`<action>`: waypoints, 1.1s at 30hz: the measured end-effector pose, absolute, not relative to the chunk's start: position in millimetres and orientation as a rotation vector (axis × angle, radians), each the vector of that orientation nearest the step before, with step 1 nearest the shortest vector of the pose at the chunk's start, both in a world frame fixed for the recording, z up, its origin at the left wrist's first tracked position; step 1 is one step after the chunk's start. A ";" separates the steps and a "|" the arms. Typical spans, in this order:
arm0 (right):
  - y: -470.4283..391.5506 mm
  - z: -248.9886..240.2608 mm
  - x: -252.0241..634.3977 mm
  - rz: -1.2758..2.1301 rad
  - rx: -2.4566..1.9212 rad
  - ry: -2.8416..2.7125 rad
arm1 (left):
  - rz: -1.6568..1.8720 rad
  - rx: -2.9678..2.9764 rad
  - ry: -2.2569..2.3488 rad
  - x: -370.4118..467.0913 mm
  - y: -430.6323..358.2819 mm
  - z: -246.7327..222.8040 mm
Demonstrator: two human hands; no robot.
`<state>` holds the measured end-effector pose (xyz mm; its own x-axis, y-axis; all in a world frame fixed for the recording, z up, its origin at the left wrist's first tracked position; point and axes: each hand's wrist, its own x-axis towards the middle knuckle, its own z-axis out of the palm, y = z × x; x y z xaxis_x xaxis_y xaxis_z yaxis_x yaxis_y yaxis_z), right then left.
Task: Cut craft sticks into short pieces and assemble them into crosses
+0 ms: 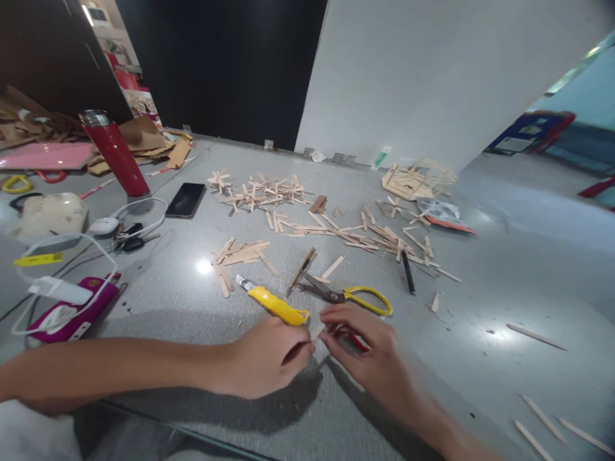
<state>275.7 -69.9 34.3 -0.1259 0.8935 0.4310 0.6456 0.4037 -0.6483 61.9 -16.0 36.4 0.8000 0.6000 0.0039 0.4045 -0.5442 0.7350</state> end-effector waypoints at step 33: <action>-74.5 22.2 267.8 0.392 -1.429 -1.760 | 0.287 2.254 0.679 62.6 -16.9 35.4</action>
